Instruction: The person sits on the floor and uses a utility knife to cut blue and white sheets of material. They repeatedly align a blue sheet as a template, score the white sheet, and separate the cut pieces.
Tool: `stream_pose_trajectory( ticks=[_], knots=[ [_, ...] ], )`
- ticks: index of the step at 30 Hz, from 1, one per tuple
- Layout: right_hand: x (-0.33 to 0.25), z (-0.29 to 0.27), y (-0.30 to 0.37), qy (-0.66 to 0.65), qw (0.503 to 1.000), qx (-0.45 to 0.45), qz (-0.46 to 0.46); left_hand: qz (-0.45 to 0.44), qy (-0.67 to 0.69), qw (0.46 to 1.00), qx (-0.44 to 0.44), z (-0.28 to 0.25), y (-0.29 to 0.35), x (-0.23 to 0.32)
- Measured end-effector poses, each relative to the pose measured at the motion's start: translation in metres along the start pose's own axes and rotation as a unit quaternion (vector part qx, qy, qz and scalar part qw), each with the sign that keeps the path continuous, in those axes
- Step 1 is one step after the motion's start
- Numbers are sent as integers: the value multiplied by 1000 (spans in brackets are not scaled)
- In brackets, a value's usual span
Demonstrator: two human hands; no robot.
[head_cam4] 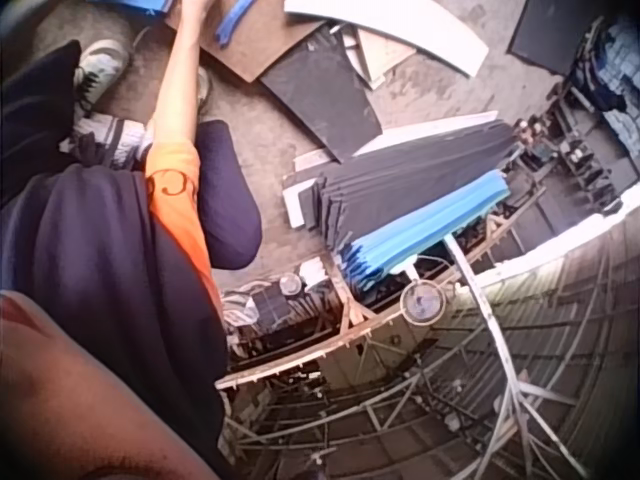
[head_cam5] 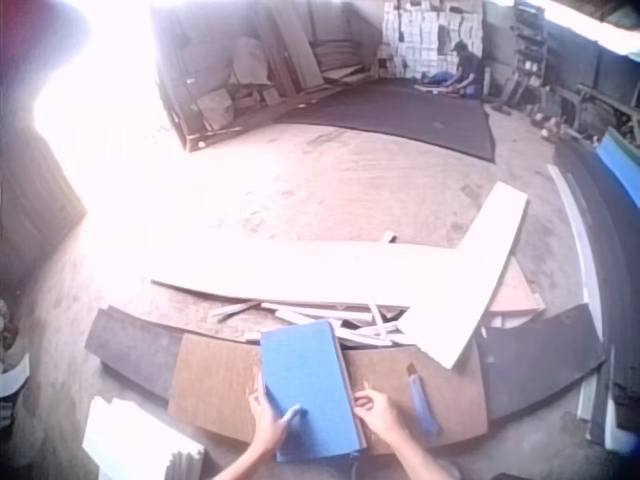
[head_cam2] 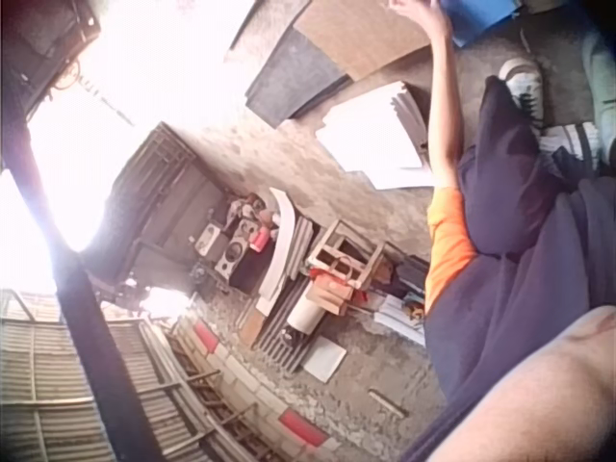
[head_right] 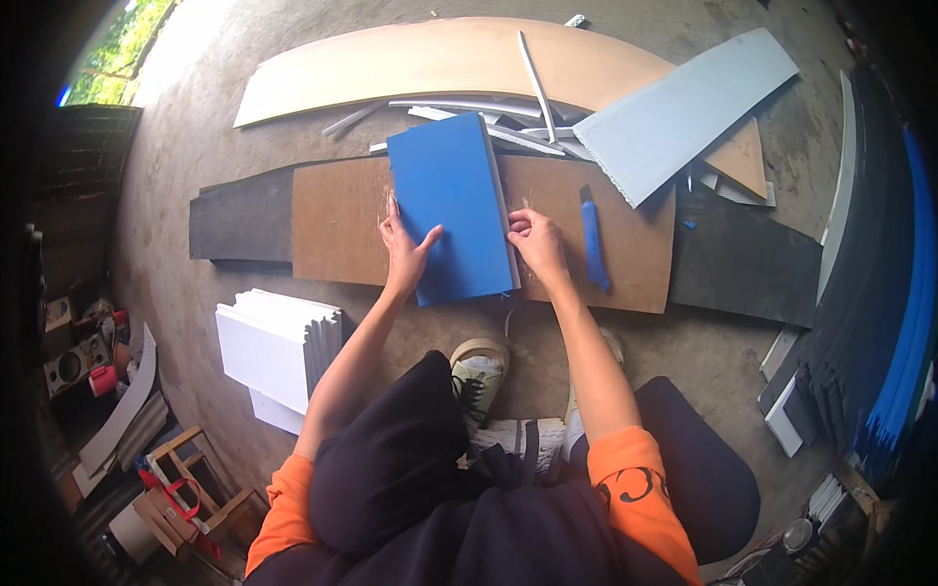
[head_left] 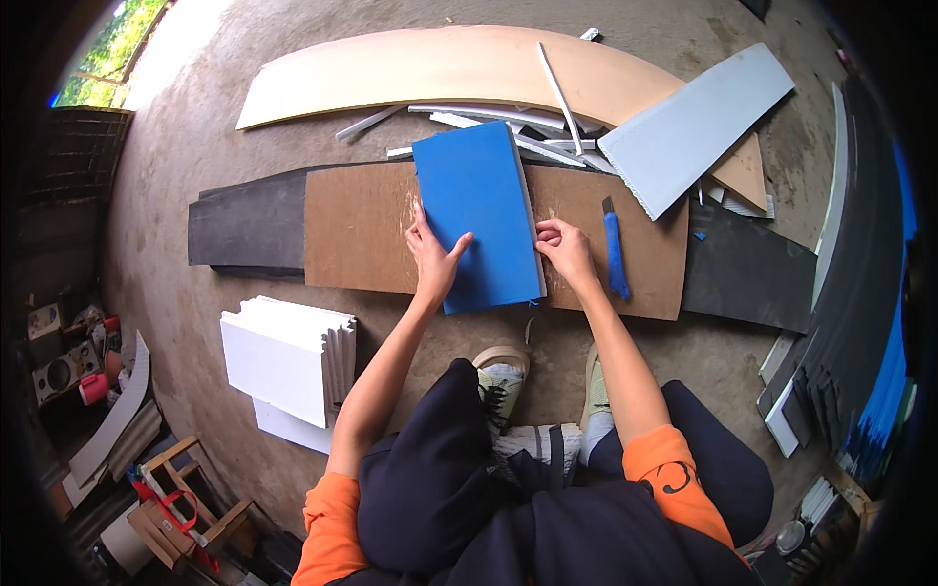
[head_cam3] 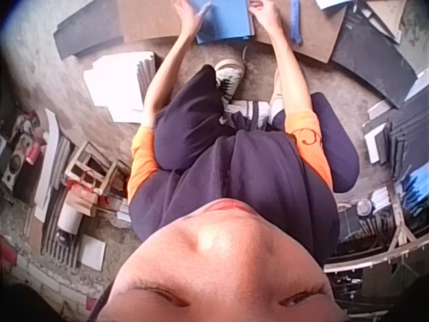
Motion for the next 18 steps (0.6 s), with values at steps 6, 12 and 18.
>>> stream_pose_trajectory(
  ticks=[6, 12, 18],
  knots=[
    [0, 2, -1, -13, 1000, -7, -6, 53, -8, 996, -66, -9, 17, -4],
    [2, 2, -3, -14, 1000, -6, 0, 61, 29, 995, -70, -6, 17, -8],
    [4, 1, -3, -27, 1000, -10, 6, 63, 5, 995, -71, -1, 18, -11]
  ],
)
Point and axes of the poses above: each hand's wrist, its own y-axis away from the middle knuckle, its own z-axis out of the palm, x = y × z, the point moved 2 cm from there along -y, towards the middle knuckle, and after that the axes turned 2 degrees about z, right-handed, at the moved point
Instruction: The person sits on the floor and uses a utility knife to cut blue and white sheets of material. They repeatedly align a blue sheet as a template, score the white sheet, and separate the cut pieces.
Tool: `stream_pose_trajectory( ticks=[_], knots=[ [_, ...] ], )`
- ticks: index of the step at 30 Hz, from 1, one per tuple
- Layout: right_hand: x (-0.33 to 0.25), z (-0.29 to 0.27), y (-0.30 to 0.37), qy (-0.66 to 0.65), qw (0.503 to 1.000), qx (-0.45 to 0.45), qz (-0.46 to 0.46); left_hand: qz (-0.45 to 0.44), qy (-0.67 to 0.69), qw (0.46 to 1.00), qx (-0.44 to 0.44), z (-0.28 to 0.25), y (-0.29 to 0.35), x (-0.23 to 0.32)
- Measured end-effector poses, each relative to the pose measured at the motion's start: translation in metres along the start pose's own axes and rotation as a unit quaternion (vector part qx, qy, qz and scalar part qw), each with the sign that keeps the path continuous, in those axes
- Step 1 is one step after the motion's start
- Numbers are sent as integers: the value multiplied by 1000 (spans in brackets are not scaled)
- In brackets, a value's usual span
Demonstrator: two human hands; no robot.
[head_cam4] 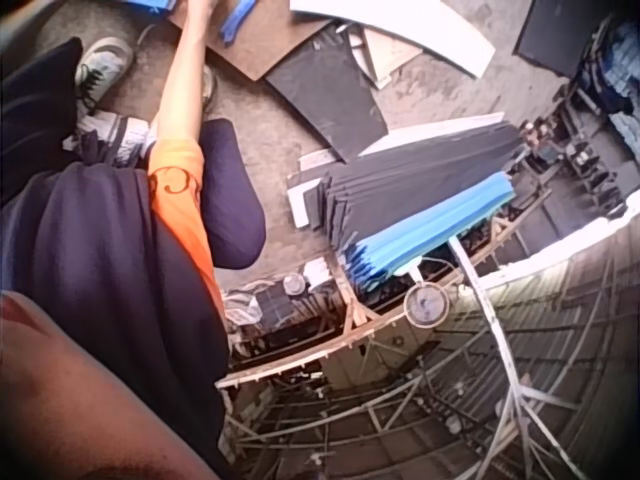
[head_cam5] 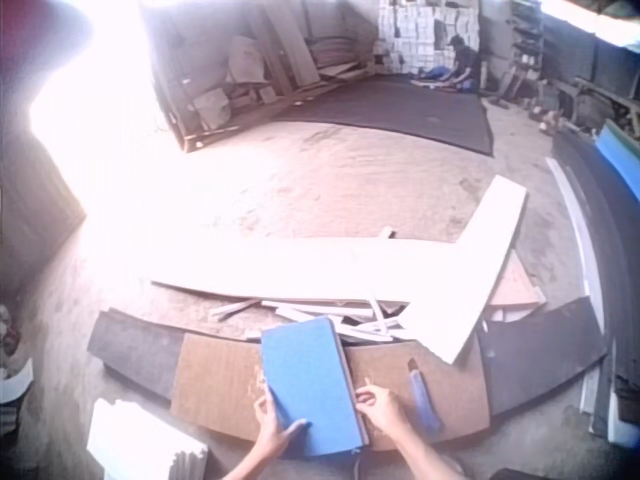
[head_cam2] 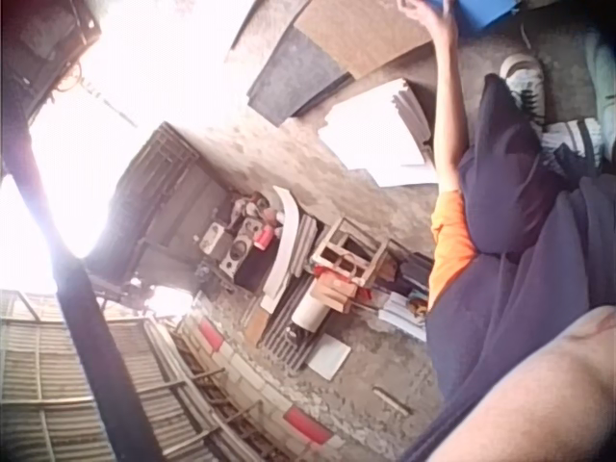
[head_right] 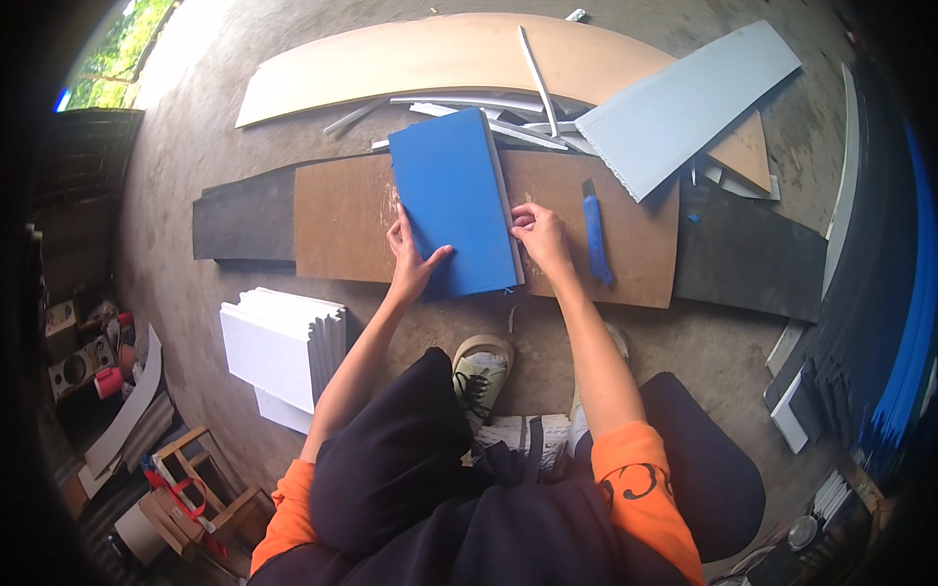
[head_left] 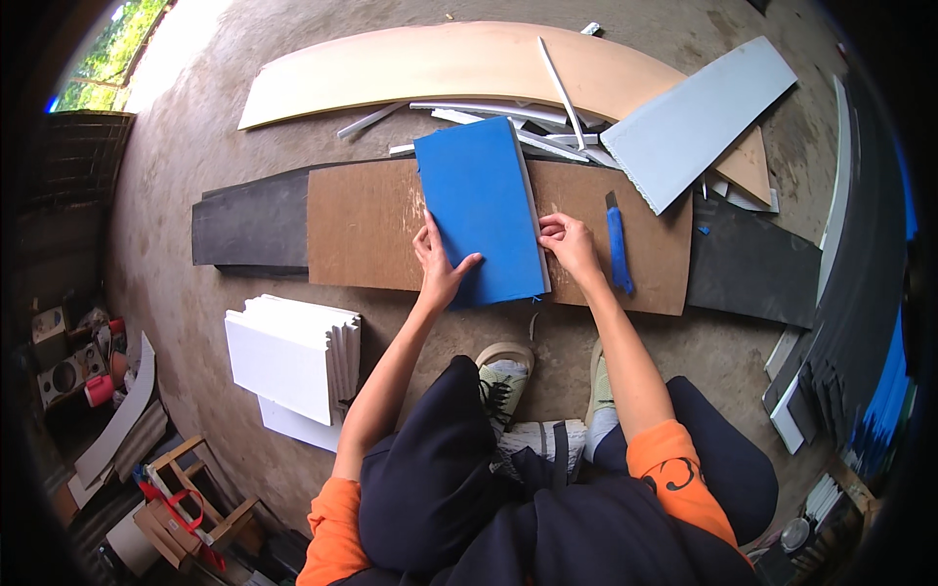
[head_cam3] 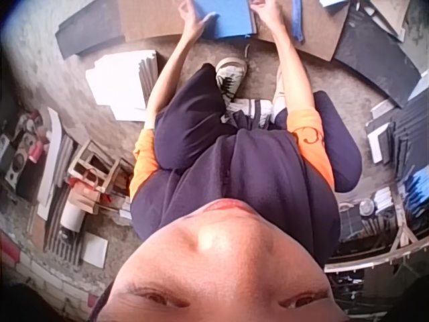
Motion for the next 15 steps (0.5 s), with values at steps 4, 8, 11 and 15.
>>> stream_pose_trajectory(
  ticks=[4, 8, 11, 15],
  knots=[
    [-3, 1, 1, -14, 1000, -9, 8, 3, -19, 1000, 2, 1, 1, -2],
    [-5, 2, -3, -26, 999, -26, 31, -15, -61, 998, -22, 0, -2, -2],
    [-3, -3, -4, 4, 999, -35, 26, -41, -96, 993, -55, 0, -4, 5],
    [-12, -20, 10, 101, 987, 60, -109, -75, -44, 995, -57, -8, -9, -3]
  ],
)
Point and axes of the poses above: each hand's wrist, its own y-axis away from the middle knuckle, its own z-axis out of the palm, x = y × z, the point moved 2 cm from there along -y, towards the middle knuckle, and after that the axes turned 2 degrees about z, right-handed, at the moved point
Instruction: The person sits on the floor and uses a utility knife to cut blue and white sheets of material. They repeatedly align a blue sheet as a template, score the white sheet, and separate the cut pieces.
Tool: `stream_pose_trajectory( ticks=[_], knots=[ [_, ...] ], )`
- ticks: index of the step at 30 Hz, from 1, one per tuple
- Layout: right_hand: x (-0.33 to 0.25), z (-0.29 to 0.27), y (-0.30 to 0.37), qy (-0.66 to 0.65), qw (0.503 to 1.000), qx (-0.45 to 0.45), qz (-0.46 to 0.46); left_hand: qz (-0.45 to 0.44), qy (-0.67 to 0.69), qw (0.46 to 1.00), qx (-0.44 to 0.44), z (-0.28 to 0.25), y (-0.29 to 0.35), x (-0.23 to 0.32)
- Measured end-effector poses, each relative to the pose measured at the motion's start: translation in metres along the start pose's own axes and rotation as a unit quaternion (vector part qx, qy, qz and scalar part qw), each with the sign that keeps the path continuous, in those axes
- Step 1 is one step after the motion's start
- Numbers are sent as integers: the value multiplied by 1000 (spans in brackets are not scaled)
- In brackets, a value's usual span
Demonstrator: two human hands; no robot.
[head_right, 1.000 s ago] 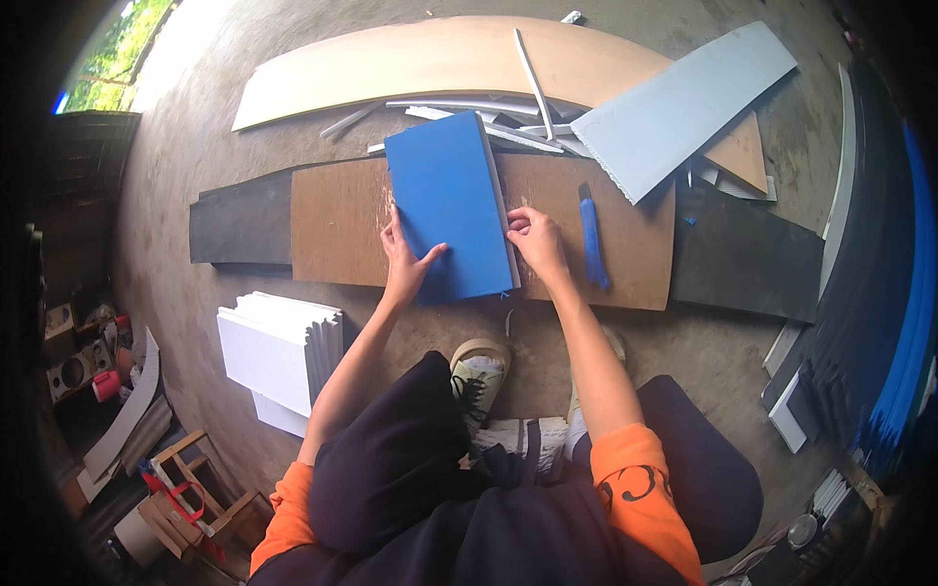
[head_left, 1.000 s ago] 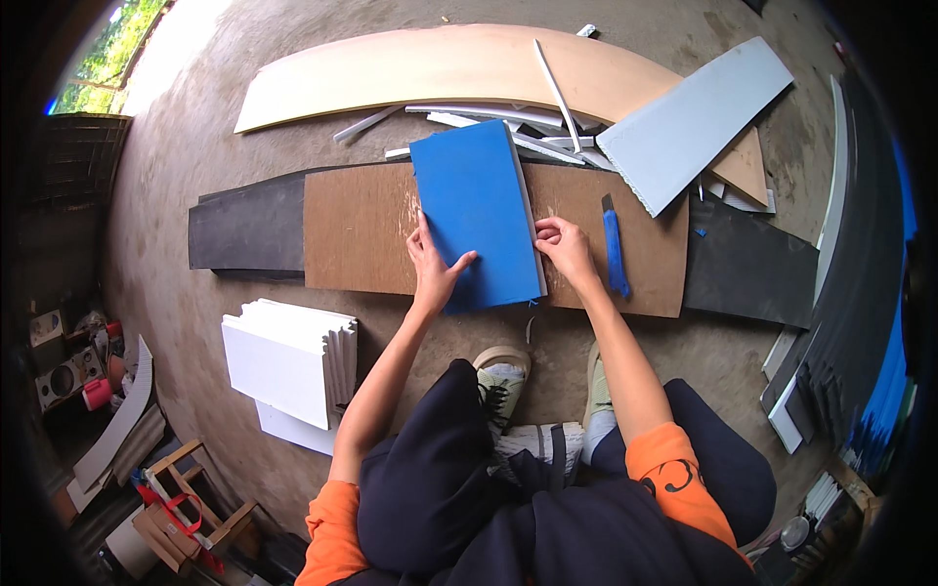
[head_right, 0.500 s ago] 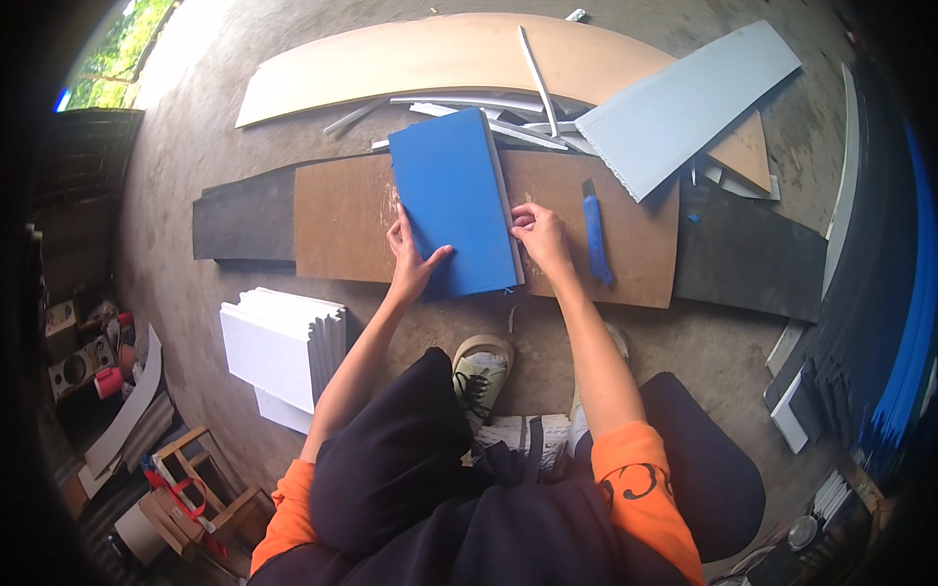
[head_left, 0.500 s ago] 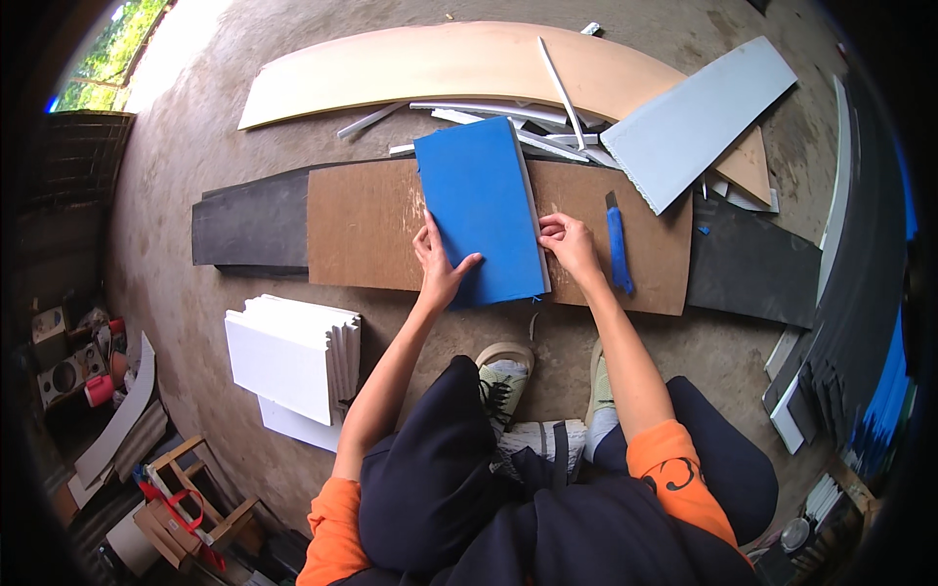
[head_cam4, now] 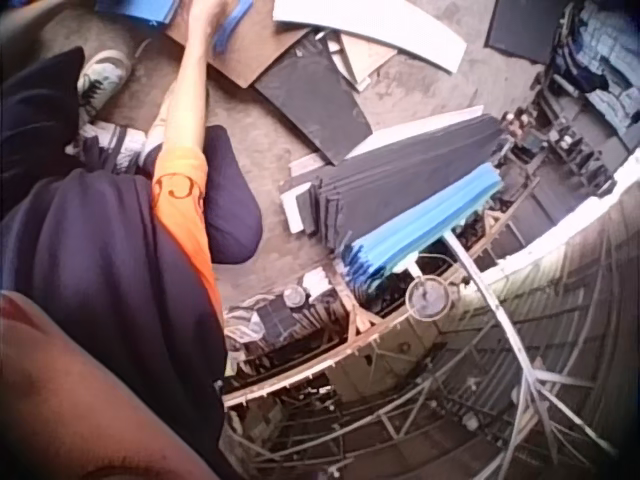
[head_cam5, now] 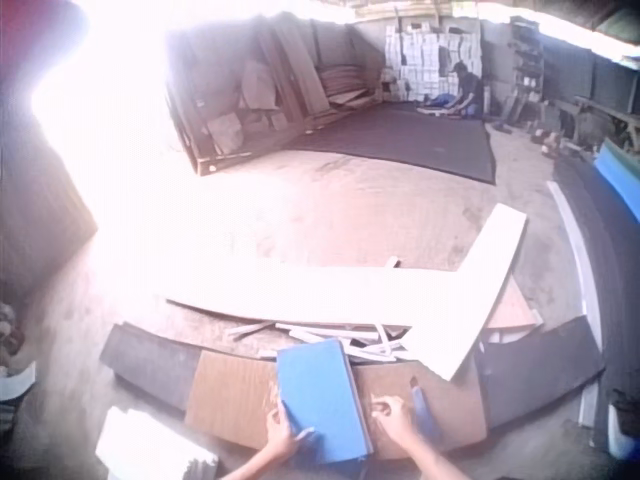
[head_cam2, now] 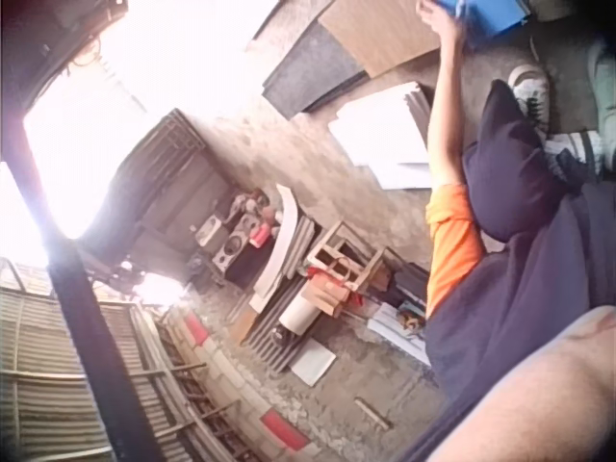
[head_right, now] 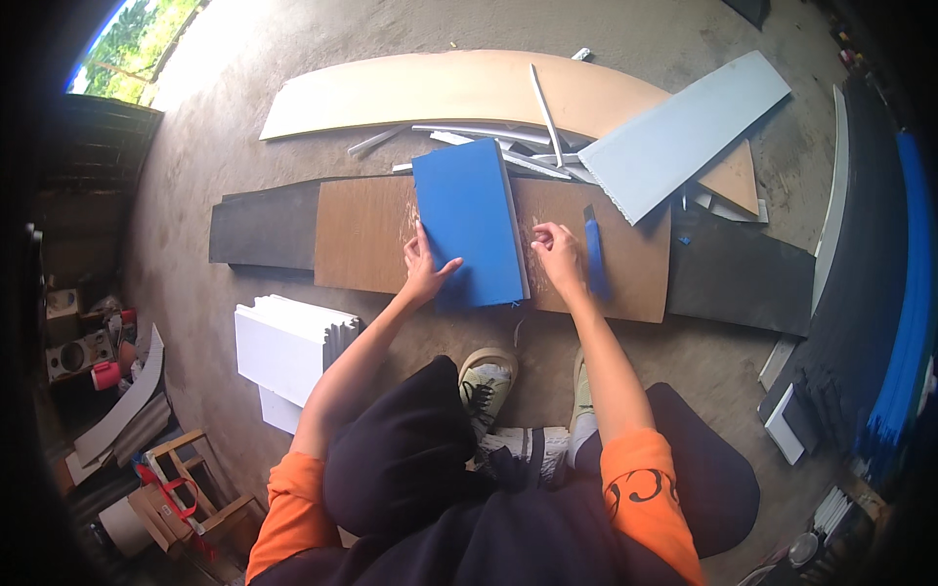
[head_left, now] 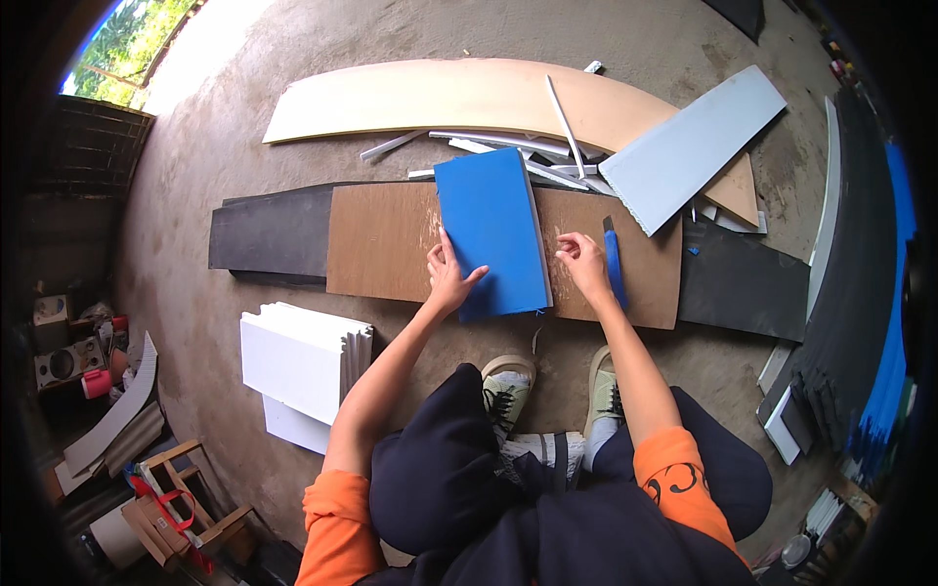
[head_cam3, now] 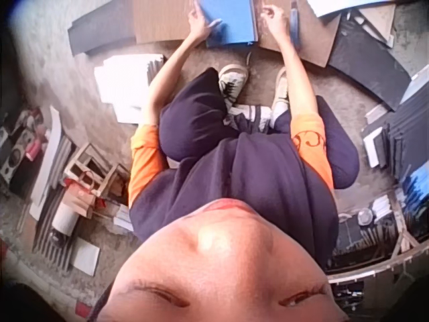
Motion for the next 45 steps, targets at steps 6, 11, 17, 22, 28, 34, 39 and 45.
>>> stream_pose_trajectory(
  ticks=[6, 11, 17, 22, 28, 34, 39, 45],
  knots=[
    [11, -6, 31, -77, 986, -83, 124, 9, 76, 997, -1, 2, 18, -15],
    [12, 14, 37, -85, 987, -64, 124, 19, 49, 999, 4, 4, 25, -10],
    [17, 22, 38, -100, 986, -50, 126, -2, 30, 999, -14, 0, 26, -13],
    [18, 24, 37, -102, 986, -50, 123, 11, -4, 1000, -7, -3, 26, -13],
    [22, 24, 36, -82, 990, -39, 109, 16, -25, 1000, -11, -5, 26, -7],
    [15, 27, 35, -118, 982, -61, 130, -29, 24, 999, -1, -15, 25, -20],
    [23, 23, 34, -80, 989, -49, 116, -97, 167, 981, -14, -11, 29, -6],
    [22, 24, 33, -88, 986, -61, 128, -103, 214, 971, -29, -23, 29, -4]
  ],
)
Point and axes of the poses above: each hand's wrist, its own y-axis away from the middle knuckle, its own z-axis out of the palm, x = y × z, the point moved 2 cm from there along -y, towards the middle knuckle, and after that the axes turned 2 degrees about z, right-handed, at the moved point
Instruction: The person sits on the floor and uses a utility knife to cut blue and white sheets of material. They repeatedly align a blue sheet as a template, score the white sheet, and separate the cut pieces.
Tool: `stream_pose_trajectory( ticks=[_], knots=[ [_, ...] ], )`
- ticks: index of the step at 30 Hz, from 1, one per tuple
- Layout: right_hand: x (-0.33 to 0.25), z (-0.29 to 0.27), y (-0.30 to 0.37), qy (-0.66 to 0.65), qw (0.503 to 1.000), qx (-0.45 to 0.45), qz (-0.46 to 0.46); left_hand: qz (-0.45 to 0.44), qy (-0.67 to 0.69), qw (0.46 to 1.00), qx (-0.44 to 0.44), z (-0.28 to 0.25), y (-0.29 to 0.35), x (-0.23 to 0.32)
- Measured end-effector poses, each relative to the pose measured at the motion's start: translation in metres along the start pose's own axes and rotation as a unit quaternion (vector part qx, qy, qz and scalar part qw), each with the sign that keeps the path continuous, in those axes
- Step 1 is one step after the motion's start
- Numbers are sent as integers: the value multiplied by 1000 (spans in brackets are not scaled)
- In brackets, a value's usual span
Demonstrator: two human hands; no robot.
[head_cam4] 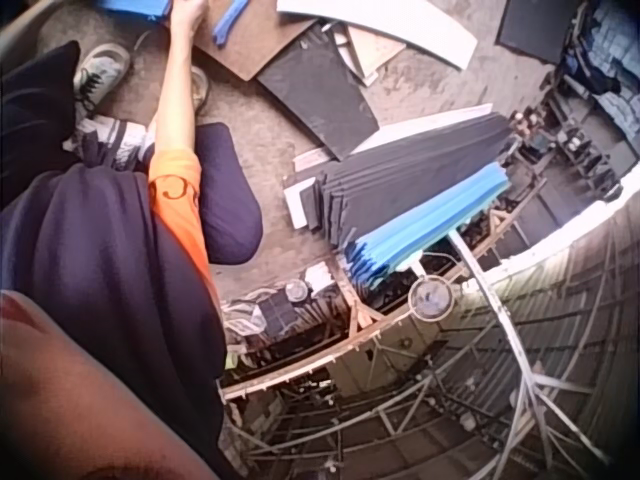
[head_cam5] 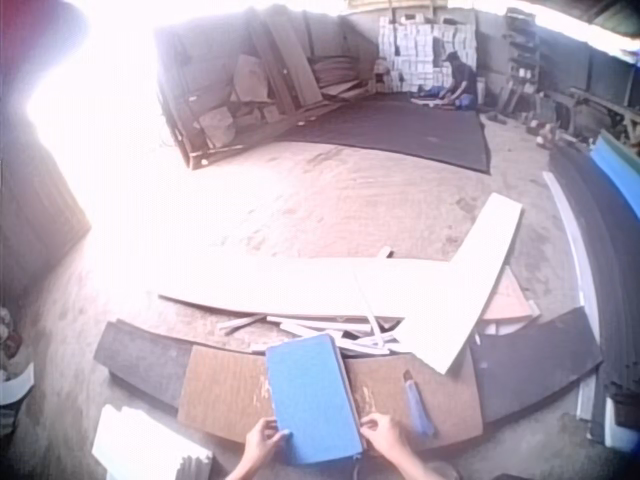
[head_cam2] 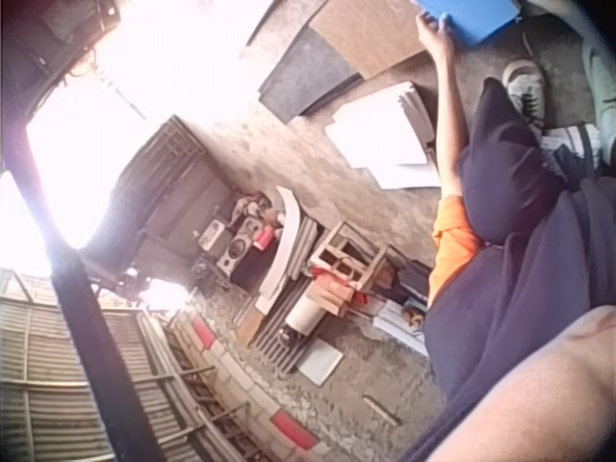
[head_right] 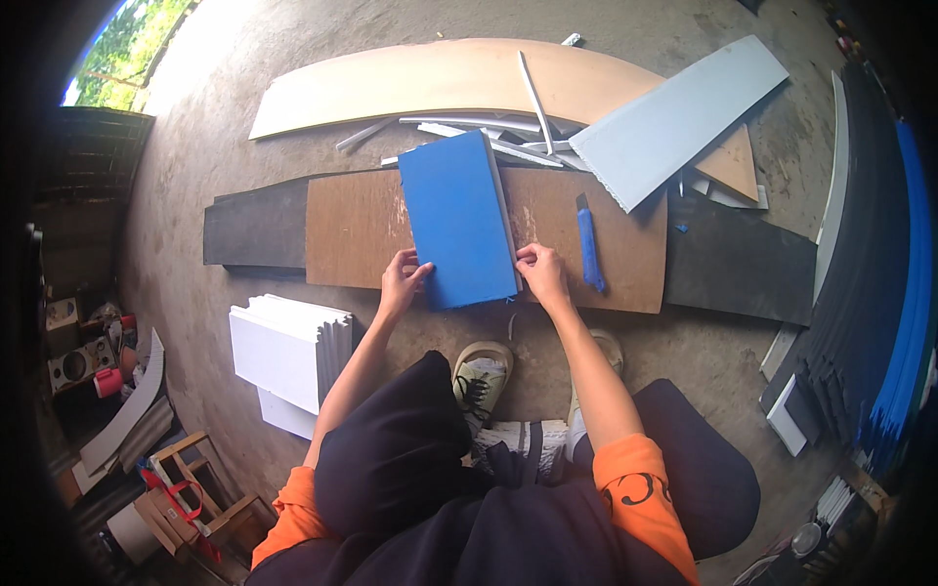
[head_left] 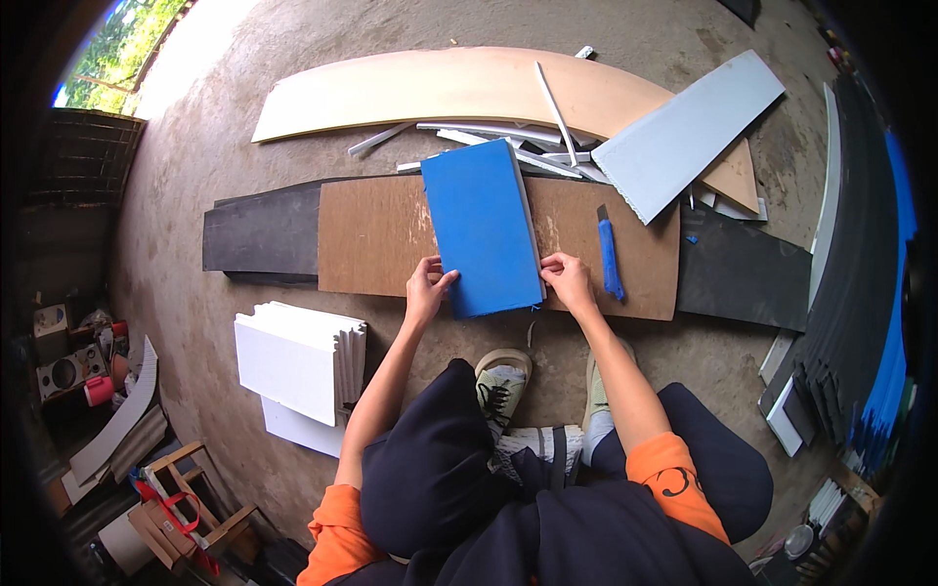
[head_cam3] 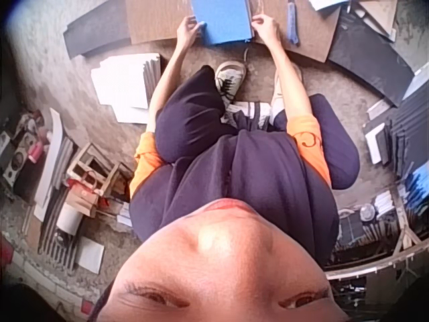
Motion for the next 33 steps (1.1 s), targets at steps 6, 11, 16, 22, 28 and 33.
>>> stream_pose_trajectory(
  ticks=[6, 11, 16, 22, 28, 33],
  knots=[
    [-1, 0, 1, 13, 1000, 11, -17, 5, -6, 1000, 1, -2, -1, 8],
    [2, 0, 1, 7, 1000, 15, -15, 13, -16, 1000, 2, -1, -5, 8],
    [0, 1, 1, 10, 1000, 14, -19, 12, -10, 1000, 0, -3, -6, 2],
    [0, -1, 2, -2, 1000, 12, -17, 4, -13, 1000, -5, -3, -9, 5],
    [-2, 0, 2, -3, 1000, 12, -19, 3, 13, 1000, -14, -3, -10, -1],
    [0, -1, 2, -16, 1000, 5, -13, 107, -41, 993, 27, 8, 1, -4]
  ],
)
Point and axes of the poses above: each hand's wrist, its own y-axis away from the middle knuckle, its own z-axis out of the palm, x = y × z, the point moved 2 cm from there along -y, towards the middle knuckle, and after that the axes turned 2 degrees about z, right-handed, at the moved point
